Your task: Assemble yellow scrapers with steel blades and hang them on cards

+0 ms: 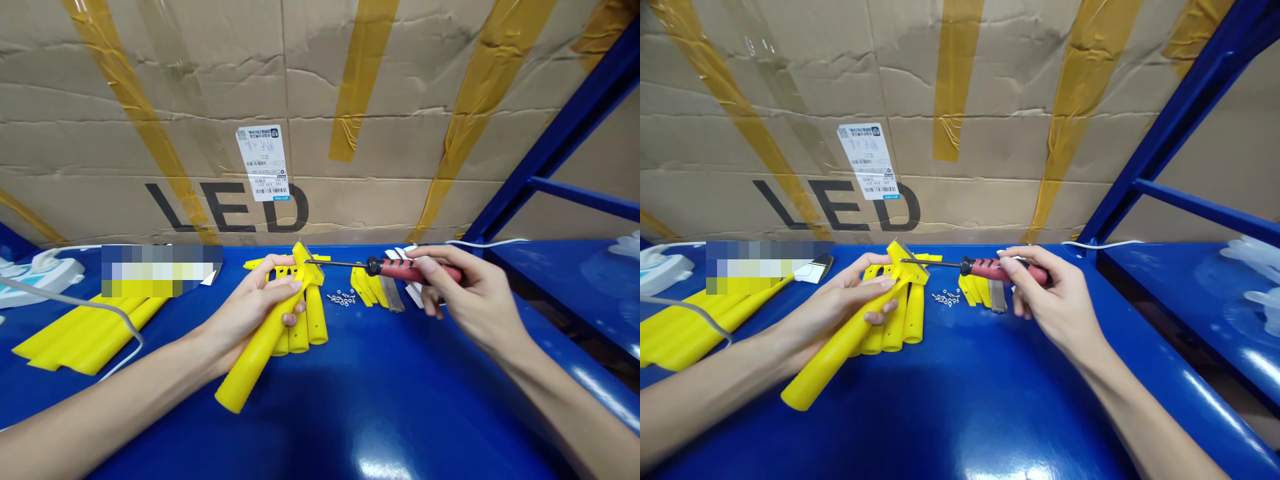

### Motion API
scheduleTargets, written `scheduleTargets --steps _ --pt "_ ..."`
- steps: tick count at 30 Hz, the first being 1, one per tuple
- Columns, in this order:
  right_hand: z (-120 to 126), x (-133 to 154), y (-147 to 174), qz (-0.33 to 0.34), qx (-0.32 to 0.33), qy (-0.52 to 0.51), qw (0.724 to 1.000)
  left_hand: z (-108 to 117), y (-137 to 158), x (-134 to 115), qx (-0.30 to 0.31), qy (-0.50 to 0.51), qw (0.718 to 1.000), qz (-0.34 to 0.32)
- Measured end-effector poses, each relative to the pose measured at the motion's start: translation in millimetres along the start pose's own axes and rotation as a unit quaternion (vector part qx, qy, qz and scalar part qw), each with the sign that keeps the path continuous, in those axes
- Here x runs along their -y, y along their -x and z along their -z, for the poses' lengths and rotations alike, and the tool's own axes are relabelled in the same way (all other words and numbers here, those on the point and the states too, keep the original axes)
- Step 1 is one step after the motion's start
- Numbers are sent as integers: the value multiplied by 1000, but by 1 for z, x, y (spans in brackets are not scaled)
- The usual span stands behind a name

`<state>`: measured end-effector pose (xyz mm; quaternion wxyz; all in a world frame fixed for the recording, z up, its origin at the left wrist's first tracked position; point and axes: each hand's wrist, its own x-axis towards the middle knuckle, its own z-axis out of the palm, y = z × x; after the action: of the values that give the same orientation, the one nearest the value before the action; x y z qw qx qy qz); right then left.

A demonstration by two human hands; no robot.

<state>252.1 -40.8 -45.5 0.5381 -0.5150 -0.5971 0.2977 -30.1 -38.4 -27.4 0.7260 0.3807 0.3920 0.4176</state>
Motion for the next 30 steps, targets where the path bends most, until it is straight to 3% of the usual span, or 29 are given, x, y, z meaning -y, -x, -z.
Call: scheduleTargets --steps 4,7,14,19,26,30 --pt "2 4 -1 -47 52 -108 992 -2 2 -1 -14 -2 1000 -17" --pt "4 6 -3 -36 89 -189 977 -3 1 -1 -30 -2 999 -27" --pt "4 -1 -3 -1 21 -54 998 -4 1 5 -11 -35 999 -30" --pt "7 8 -2 -42 83 -199 976 -2 0 6 -20 -45 998 -40" --pt "5 0 -5 -36 21 -102 994 -5 5 9 1 -55 997 -56" --pt "5 4 -5 -79 83 -188 975 -5 4 6 -10 -68 995 -76"
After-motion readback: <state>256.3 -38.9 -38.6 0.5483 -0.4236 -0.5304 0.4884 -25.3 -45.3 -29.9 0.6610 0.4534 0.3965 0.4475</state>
